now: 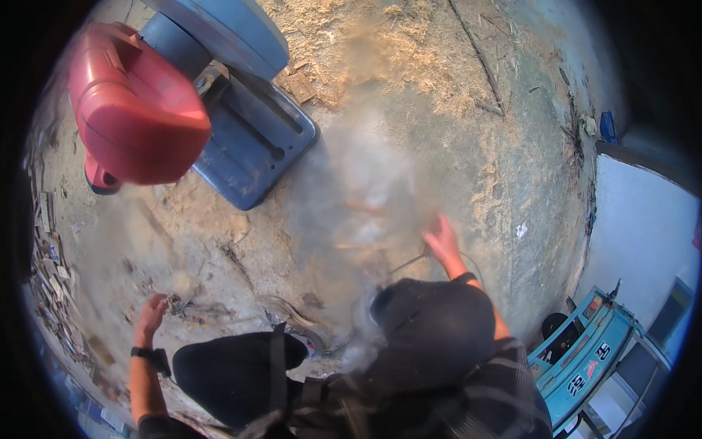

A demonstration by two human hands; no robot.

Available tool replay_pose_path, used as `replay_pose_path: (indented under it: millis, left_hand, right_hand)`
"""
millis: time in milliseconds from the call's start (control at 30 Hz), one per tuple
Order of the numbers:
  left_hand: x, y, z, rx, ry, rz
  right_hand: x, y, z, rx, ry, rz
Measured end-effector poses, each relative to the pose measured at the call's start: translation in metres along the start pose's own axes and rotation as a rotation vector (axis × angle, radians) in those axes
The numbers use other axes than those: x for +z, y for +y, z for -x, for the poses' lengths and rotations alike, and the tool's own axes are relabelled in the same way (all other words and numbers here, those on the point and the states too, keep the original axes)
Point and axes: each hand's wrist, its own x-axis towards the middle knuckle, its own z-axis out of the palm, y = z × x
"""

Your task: The person uses a circular saw to cut several pieces of scrap wood and a large round piece of plywood into smaller sections.

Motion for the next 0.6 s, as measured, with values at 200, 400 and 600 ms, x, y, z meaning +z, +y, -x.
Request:
replay_pose_path:
  millis: [200,400,600]
  left_hand:
    - [0.036,-0.004,0.107,-0.228,-0.068,0.281]
    - [0.1,-0.02,0.23,-0.324,-0.05,0.458]
    - [0.107,0.034,0.308,-0.608,-0.222,0.681]
  right_hand:
    - [-0.035,0.038,0.069,0.296,-0.135,-0.103]
    - [-0.076,0.04,0.174,0.355,-0.214,0.148]
    - [-0.14,0.042,0.279,0.488,-0.327,0.146]
